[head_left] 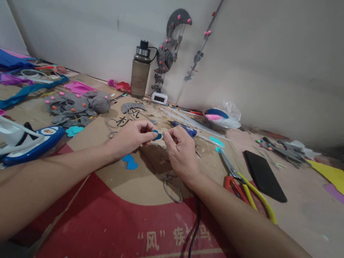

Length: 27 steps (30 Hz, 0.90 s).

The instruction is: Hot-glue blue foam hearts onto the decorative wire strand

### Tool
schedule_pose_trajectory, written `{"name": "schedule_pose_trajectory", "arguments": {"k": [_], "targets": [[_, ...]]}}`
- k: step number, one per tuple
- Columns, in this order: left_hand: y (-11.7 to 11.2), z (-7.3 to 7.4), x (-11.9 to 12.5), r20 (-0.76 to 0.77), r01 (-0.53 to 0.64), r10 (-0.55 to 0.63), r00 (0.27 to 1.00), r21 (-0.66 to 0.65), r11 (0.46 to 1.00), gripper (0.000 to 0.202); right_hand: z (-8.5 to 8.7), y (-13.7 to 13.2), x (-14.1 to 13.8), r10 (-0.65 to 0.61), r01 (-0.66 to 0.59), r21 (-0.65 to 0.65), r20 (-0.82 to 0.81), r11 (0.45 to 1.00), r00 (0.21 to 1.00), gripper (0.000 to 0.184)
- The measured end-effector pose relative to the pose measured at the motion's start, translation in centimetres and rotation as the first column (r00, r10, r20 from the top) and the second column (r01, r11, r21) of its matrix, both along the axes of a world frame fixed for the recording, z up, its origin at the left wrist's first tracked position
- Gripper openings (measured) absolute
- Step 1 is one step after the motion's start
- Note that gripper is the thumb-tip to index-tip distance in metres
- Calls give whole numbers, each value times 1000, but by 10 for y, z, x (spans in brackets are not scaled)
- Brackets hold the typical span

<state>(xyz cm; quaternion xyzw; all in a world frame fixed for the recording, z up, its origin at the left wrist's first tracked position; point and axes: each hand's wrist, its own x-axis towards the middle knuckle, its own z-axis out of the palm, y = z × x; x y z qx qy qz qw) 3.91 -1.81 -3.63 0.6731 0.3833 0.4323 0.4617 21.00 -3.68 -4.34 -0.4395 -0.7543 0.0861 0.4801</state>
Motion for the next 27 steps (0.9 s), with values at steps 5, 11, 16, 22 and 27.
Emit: {"name": "schedule_pose_trajectory", "arguments": {"k": [5, 11, 16, 22, 27], "targets": [[-1, 0, 0, -11, -8, 8, 1000, -11, 1000, 19, 0, -1, 0, -10, 10, -14, -16, 1000, 1000, 28], [-1, 1, 0, 1, 10, -10, 1000, -2, 1000, 19, 1, -2, 0, -18, 18, -26, -24, 1000, 1000, 30], [-1, 0, 0, 14, 20, -20, 1000, -6, 1000, 17, 1, -3, -2, -11, 10, -28, -29, 1000, 1000, 29], [-3, 2, 2, -3, 8, -8, 1000, 9, 1000, 16, 0, -4, -2, -4, 3, -27, -34, 1000, 999, 30], [-3, 1, 2, 22, -8, 8, 1000, -15, 1000, 14, -2, -3, -2, 18, -20, -29, -62, 999, 998, 27]]}}
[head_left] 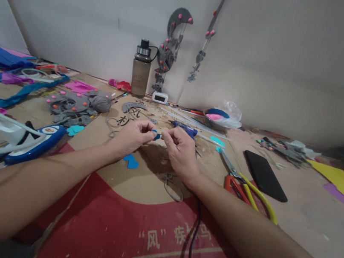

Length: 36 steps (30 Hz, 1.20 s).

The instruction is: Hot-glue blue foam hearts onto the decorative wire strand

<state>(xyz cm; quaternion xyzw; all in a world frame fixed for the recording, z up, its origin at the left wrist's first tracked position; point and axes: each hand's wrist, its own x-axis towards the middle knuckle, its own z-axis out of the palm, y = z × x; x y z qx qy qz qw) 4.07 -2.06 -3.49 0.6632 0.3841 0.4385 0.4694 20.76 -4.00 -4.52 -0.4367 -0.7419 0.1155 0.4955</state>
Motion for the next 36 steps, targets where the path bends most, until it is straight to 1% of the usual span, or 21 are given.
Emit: {"name": "schedule_pose_trajectory", "arguments": {"k": [4, 10, 13, 16, 20, 23, 26, 28, 30, 33, 36], "targets": [[3, -3, -2, 33, -2, 2, 999, -7, 1000, 11, 0, 0, 0, 10, -10, -1, -16, 1000, 1000, 23], [4, -4, -4, -2, -8, 8, 1000, 10, 1000, 10, -3, 1, 0, 12, -13, -27, -41, 1000, 999, 22], [5, -4, -4, -22, -7, 8, 1000, 18, 1000, 12, -6, 2, -1, 30, -37, -72, -99, 997, 995, 21], [5, -5, -4, -23, 0, 0, 1000, 10, 1000, 13, -8, 4, -4, 21, -45, -128, -180, 991, 983, 19], [5, -4, -5, -14, 7, -8, 1000, -88, 996, 20, -6, 6, -4, 10, -56, -188, -241, 980, 970, 16], [4, -2, -6, -3, 41, -42, 999, -156, 987, 24, -5, 7, -4, 5, -60, -207, -257, 976, 966, 16], [5, 0, -7, 13, 68, -67, 998, -190, 979, 25, -5, 7, -3, -13, -30, -187, -227, 982, 974, 17], [6, 2, -8, 27, 72, -69, 997, -170, 983, 24, -6, 6, -3, -12, -18, -152, -193, 988, 981, 17], [7, 5, -9, 10, 74, -73, 997, -123, 990, 24, -7, 6, -3, -12, -2, -95, -145, 995, 989, 16], [5, 11, -10, -96, 62, -68, 993, -63, 996, 25, -9, 6, -4, -22, 23, 4, -76, 1000, 997, 12], [1, 20, -11, -222, 35, -41, 974, -29, 999, 23, -10, 6, -4, -23, 26, 72, -31, 997, 999, 10]]}}
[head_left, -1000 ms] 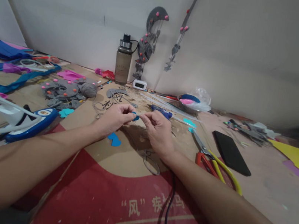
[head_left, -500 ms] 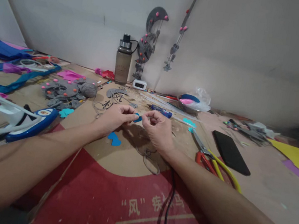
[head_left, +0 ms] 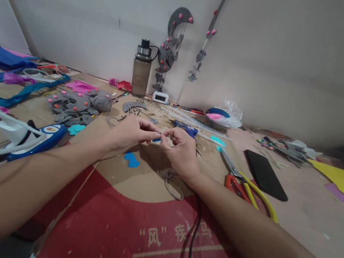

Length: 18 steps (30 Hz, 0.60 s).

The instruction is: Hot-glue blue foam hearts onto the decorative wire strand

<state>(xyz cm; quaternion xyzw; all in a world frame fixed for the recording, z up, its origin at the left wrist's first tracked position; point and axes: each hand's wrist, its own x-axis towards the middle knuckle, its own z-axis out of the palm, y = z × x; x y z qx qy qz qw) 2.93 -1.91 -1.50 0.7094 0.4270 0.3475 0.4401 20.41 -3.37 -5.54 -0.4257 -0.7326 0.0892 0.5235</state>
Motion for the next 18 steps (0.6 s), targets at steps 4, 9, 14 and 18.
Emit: {"name": "schedule_pose_trajectory", "arguments": {"k": [4, 9, 14, 18], "targets": [[-5, 9, 0, -88, 14, -9, 996, 62, 998, 18, 2, -3, 1, -22, 17, 50, 98, 999, 995, 12], [-8, 12, 3, -87, -51, 63, 994, 137, 989, 14, 7, -8, 2, 22, -19, -20, 118, 1000, 993, 18], [-8, 9, 4, -75, -91, 103, 992, 148, 985, 11, 7, -9, 0, 21, -14, -93, 69, 996, 997, 10], [-9, 7, 6, -45, -122, 128, 991, 128, 984, 9, 7, -8, -1, 34, -31, -126, 28, 992, 999, 11]]}}
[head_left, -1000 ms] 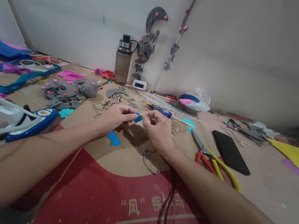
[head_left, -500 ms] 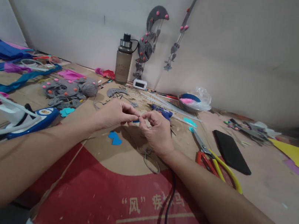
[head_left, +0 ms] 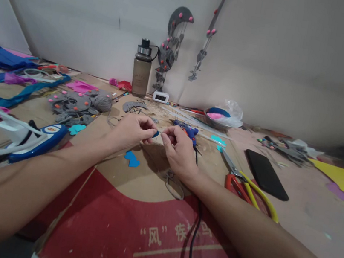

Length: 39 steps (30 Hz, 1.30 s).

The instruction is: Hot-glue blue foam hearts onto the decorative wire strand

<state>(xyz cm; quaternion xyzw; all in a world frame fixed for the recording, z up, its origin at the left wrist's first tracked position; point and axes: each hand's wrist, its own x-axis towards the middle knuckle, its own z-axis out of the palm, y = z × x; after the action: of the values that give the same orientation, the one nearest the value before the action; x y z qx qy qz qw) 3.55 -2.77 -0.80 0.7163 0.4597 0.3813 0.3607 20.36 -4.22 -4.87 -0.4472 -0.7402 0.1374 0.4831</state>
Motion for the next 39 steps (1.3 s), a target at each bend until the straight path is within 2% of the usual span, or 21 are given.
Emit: {"name": "schedule_pose_trajectory", "arguments": {"k": [8, 14, 18, 27, 31, 35, 37, 39], "targets": [[1, -5, 1, 93, -14, 18, 996, -40, 999, 11, -1, 0, -1, 17, -17, -41, -14, 999, 1000, 21], [3, -10, 1, 187, 24, -12, 982, -66, 998, 13, -1, 1, -2, 22, -22, -47, -7, 999, 1000, 23], [6, -9, 0, 265, -3, 28, 964, -96, 995, 17, -1, 1, -2, 38, -37, -49, 29, 998, 999, 23], [30, -13, -17, 455, -91, 133, 880, -113, 989, 23, 3, -6, -9, 116, -115, -18, 83, 993, 990, 19], [37, -11, -24, 542, -158, 204, 815, -131, 979, 23, 11, -17, -16, 167, -168, 3, 121, 986, 979, 16], [42, -8, -30, 636, -157, 238, 734, -182, 971, 20, 17, -36, -28, 268, -283, 25, 251, 959, 930, 17], [44, -7, -32, 666, -139, 243, 705, -206, 969, 19, 19, -48, -32, 288, -356, 105, 400, 929, 870, 22], [45, -6, -34, 684, -127, 248, 686, -223, 967, 19, 22, -58, -33, 275, -442, 215, 531, 871, 801, 28]]}}
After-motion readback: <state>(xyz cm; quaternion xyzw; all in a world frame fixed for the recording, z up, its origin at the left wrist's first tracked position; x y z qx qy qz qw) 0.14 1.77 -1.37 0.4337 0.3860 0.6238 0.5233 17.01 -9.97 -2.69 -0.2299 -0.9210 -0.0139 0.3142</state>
